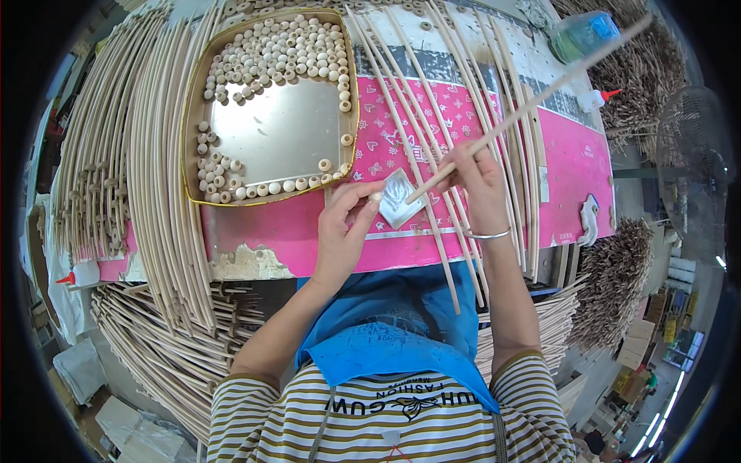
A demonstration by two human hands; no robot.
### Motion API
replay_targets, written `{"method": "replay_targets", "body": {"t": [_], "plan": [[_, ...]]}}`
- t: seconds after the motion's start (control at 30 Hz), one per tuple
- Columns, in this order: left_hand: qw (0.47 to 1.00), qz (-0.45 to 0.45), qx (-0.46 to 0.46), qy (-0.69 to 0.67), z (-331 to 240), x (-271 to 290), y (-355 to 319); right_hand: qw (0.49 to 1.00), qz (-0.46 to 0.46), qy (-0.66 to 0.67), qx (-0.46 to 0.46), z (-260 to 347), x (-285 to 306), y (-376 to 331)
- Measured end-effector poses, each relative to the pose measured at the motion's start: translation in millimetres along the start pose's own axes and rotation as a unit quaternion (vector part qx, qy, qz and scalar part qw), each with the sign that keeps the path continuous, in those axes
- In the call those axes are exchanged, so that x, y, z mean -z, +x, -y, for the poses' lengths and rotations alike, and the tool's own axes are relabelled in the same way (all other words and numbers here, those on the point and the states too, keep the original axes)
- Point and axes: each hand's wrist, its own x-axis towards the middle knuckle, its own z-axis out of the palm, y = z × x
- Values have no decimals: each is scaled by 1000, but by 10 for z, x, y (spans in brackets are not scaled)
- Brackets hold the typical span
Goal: Attaching small wooden beads to the ends of long wooden sticks using a glue pad in a workshop.
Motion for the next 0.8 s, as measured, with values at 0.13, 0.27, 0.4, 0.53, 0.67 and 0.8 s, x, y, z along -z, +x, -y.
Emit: {"method": "replay_targets", "body": {"t": [0.13,0.27,0.4,0.53,0.67,0.8], "plan": [[991,12,55,-125,-83,-118,-7,995,-48,90,-8,1,86,-41],[993,47,58,-88,-234,-107,14,981,-48,184,-31,-33,111,-75],[995,57,24,-78,-279,-142,7,982,-62,176,-22,-20,59,-115],[1000,-15,-13,-20,-130,-78,21,991,-89,95,10,-69,90,-112],[998,-1,-29,51,-14,-36,10,991,-112,-28,63,-245,27,-162],[992,-4,-67,106,11,-56,15,976,-127,-137,110,-383,-65,-293]]}}
